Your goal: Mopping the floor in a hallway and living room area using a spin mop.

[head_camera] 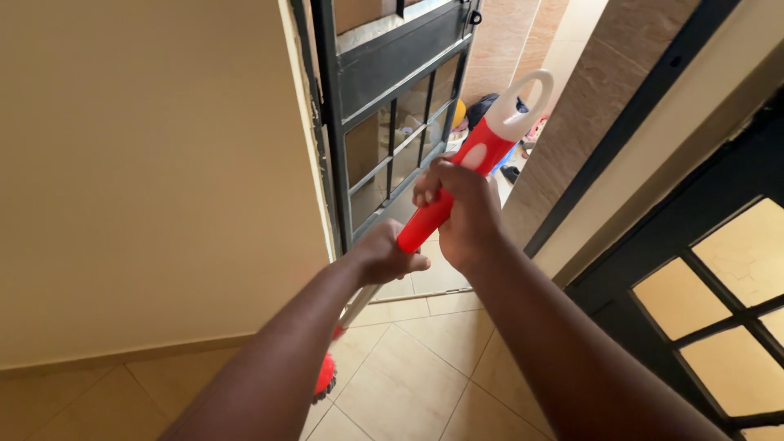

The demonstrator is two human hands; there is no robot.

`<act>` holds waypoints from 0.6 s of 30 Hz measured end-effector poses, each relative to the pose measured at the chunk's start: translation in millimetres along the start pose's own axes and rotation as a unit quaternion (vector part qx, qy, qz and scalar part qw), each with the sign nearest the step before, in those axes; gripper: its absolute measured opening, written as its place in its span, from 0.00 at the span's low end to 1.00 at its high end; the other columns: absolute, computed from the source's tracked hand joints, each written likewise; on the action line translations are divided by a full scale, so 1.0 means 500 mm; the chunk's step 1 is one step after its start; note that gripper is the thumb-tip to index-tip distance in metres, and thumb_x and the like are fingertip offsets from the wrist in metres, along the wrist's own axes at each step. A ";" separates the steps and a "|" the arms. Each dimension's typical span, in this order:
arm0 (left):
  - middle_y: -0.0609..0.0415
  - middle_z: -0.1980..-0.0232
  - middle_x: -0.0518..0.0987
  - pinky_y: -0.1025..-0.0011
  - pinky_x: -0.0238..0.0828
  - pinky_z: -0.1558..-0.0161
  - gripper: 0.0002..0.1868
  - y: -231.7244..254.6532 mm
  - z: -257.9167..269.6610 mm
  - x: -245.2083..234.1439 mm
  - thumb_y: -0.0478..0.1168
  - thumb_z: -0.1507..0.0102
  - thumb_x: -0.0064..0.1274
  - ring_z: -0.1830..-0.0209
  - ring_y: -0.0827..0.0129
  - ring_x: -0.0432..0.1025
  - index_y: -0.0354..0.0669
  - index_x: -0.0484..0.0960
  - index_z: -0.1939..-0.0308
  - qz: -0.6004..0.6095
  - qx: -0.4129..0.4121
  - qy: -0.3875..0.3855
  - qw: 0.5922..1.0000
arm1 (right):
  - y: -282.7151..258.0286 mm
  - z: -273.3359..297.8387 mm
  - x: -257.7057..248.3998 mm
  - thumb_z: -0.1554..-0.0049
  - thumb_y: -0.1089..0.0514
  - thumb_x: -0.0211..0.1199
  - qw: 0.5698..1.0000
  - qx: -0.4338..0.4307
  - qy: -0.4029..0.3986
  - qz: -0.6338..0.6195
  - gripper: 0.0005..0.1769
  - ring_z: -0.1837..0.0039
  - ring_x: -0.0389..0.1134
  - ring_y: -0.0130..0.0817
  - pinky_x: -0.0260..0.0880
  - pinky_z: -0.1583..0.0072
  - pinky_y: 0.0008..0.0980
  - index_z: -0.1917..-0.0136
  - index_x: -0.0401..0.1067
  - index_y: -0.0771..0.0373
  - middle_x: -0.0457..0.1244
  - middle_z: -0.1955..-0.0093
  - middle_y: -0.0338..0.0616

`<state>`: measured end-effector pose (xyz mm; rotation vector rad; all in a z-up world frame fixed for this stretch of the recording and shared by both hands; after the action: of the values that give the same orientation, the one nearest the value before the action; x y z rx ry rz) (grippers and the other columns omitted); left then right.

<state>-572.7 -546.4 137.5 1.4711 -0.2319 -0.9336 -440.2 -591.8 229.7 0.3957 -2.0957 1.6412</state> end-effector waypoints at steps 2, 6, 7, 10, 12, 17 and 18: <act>0.49 0.75 0.80 0.62 0.75 0.64 0.14 0.006 -0.001 0.008 0.45 0.45 0.64 0.75 0.63 0.76 0.37 0.82 0.72 -0.052 0.049 0.026 0.997 | -0.024 -0.006 0.001 0.55 0.66 0.60 1.000 -0.008 -0.022 0.002 0.05 0.65 0.61 0.36 0.65 0.57 0.38 0.66 0.63 0.64 0.59 0.71 0.44; 0.50 0.71 0.83 0.64 0.74 0.62 0.13 0.028 -0.008 0.032 0.47 0.44 0.64 0.71 0.64 0.78 0.40 0.83 0.70 -0.108 0.149 0.129 0.974 | -0.043 -0.003 0.031 0.55 0.68 0.63 0.989 -0.060 0.108 0.080 0.05 0.69 0.59 0.33 0.61 0.63 0.37 0.65 0.67 0.65 0.58 0.72 0.43; 0.50 0.71 0.83 0.64 0.74 0.62 0.13 0.033 -0.007 0.035 0.47 0.44 0.64 0.71 0.64 0.78 0.40 0.83 0.70 -0.111 0.148 0.130 0.974 | -0.039 0.002 0.047 0.55 0.68 0.63 0.990 -0.060 0.106 0.077 0.05 0.69 0.59 0.33 0.61 0.63 0.37 0.65 0.67 0.65 0.58 0.72 0.43; 0.49 0.69 0.84 0.65 0.75 0.61 0.15 0.028 -0.019 0.053 0.49 0.46 0.66 0.68 0.64 0.80 0.40 0.85 0.67 -0.069 0.130 0.122 0.982 | -0.032 0.022 0.067 0.54 0.66 0.67 0.934 -0.072 0.327 0.124 0.09 0.68 0.61 0.28 0.62 0.62 0.32 0.65 0.67 0.61 0.60 0.72 0.37; 0.53 0.67 0.86 0.66 0.75 0.59 0.14 -0.002 -0.045 0.075 0.47 0.45 0.63 0.64 0.67 0.81 0.40 0.84 0.65 -0.011 0.131 0.041 0.990 | -0.021 0.038 0.061 0.55 0.64 0.72 0.937 0.000 0.331 0.109 0.12 0.67 0.62 0.25 0.63 0.60 0.28 0.65 0.68 0.57 0.61 0.71 0.34; 0.53 0.65 0.84 0.67 0.73 0.57 0.14 0.045 -0.057 0.101 0.46 0.44 0.64 0.61 0.70 0.78 0.39 0.83 0.63 -0.005 0.097 -0.025 0.995 | -0.050 -0.004 -0.089 0.56 0.65 0.70 0.988 0.052 -0.040 0.139 0.11 0.67 0.62 0.29 0.66 0.54 0.30 0.67 0.67 0.61 0.60 0.72 0.38; 0.51 0.66 0.83 0.66 0.72 0.56 0.16 0.060 -0.049 0.117 0.47 0.44 0.67 0.62 0.69 0.77 0.37 0.83 0.65 -0.039 0.055 -0.042 0.997 | -0.057 -0.008 -0.131 0.55 0.65 0.70 0.976 0.058 -0.173 0.119 0.10 0.66 0.65 0.30 0.73 0.45 0.29 0.67 0.67 0.60 0.61 0.71 0.39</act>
<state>-507.2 -571.6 137.6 1.5529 -0.2946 -1.0609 -369.5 -598.1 220.8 0.5164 -2.3824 1.9570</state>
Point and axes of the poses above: each hand's wrist, its own z-axis away from the middle knuckle, its own x-axis out of the palm, y = z × x, the point moved 1 cm from there along -z, towards the middle knuckle
